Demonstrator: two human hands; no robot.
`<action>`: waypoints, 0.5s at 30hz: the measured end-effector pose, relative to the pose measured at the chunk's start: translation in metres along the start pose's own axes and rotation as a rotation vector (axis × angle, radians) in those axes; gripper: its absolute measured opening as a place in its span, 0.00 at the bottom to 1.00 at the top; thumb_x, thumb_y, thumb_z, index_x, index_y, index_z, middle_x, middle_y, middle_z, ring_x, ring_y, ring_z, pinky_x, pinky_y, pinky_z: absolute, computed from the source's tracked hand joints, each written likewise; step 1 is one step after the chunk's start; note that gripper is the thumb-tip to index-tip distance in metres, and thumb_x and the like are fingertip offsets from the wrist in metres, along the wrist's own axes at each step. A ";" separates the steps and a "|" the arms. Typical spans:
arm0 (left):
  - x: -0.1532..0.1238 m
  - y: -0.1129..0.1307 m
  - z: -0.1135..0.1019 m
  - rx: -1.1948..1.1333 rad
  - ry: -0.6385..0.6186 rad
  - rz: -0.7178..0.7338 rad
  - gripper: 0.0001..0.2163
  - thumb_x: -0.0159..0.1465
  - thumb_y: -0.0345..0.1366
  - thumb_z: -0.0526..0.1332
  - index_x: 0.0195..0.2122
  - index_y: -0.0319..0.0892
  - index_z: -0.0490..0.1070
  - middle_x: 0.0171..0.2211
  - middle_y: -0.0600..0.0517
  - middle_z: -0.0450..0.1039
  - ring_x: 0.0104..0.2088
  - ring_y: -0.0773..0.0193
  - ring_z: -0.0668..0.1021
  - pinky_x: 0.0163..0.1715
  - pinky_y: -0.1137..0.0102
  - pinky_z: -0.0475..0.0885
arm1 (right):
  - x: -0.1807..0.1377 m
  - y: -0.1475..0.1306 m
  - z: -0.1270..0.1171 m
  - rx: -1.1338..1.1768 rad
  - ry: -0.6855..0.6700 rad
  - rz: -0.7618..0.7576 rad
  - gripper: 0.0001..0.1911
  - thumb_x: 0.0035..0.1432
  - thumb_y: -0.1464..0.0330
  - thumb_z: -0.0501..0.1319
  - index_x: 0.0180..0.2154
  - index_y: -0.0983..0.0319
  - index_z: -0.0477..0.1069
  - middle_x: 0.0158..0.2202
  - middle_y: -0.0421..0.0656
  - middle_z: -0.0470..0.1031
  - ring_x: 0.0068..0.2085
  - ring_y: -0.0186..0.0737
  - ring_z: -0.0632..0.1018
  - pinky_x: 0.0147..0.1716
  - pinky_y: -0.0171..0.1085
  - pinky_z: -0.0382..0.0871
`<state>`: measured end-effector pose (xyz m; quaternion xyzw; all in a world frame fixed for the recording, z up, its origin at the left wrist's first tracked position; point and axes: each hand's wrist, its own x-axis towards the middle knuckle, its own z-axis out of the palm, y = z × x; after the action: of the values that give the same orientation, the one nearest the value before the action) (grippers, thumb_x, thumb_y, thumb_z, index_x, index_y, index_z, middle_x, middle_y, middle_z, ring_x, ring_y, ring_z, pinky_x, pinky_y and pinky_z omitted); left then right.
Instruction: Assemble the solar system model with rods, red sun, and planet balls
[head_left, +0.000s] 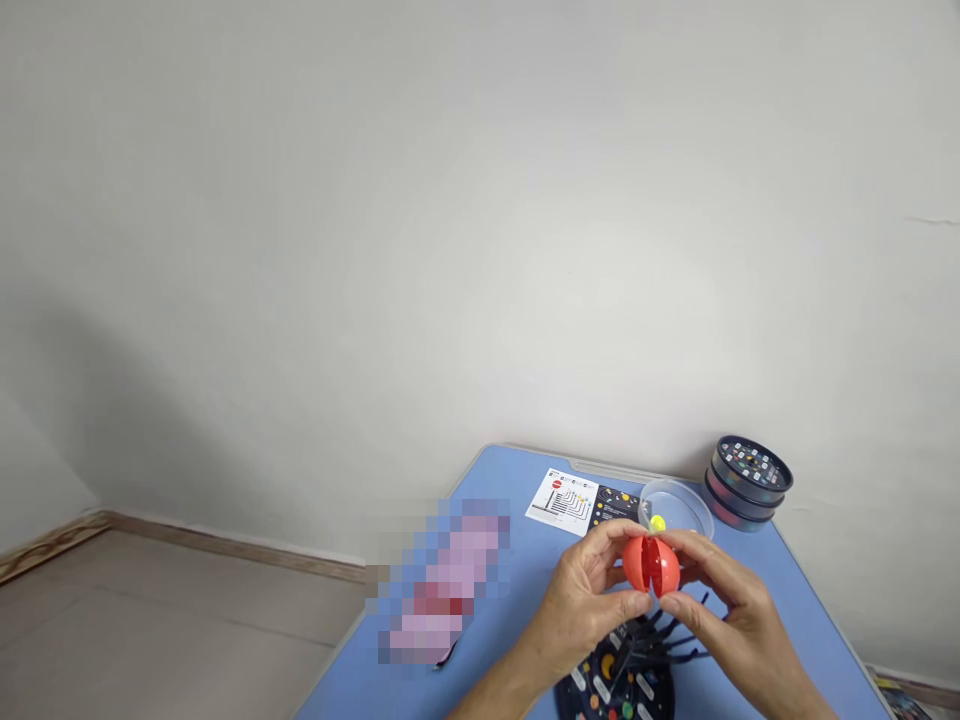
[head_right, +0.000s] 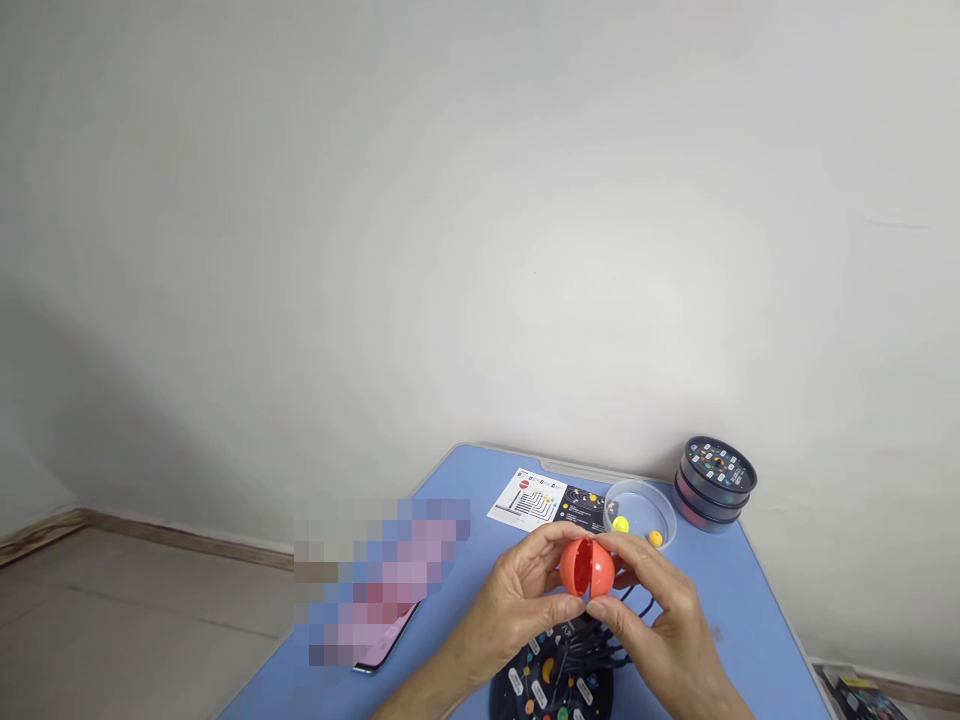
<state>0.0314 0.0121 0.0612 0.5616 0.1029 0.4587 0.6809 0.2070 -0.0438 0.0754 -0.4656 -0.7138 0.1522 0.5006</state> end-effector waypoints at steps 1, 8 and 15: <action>0.000 0.000 0.000 -0.003 -0.002 0.003 0.19 0.54 0.33 0.72 0.46 0.42 0.72 0.44 0.45 0.76 0.46 0.55 0.76 0.50 0.60 0.68 | 0.000 -0.001 0.000 -0.013 -0.004 -0.021 0.18 0.58 0.65 0.66 0.51 0.55 0.74 0.45 0.44 0.80 0.40 0.41 0.81 0.39 0.35 0.78; 0.001 -0.001 0.000 -0.036 0.000 -0.033 0.19 0.53 0.33 0.73 0.45 0.42 0.72 0.41 0.46 0.76 0.47 0.54 0.76 0.50 0.59 0.68 | 0.000 -0.004 -0.001 -0.080 -0.010 -0.116 0.19 0.59 0.63 0.65 0.52 0.53 0.73 0.47 0.44 0.80 0.42 0.44 0.80 0.40 0.37 0.78; 0.001 -0.001 0.000 -0.094 -0.002 -0.072 0.20 0.52 0.33 0.74 0.45 0.42 0.73 0.41 0.46 0.76 0.46 0.53 0.76 0.49 0.59 0.68 | 0.000 -0.003 -0.003 -0.116 -0.002 -0.182 0.20 0.57 0.63 0.67 0.53 0.51 0.73 0.46 0.42 0.80 0.43 0.44 0.80 0.42 0.37 0.78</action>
<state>0.0324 0.0126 0.0611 0.5255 0.1007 0.4376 0.7226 0.2079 -0.0458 0.0786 -0.4271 -0.7610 0.0650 0.4840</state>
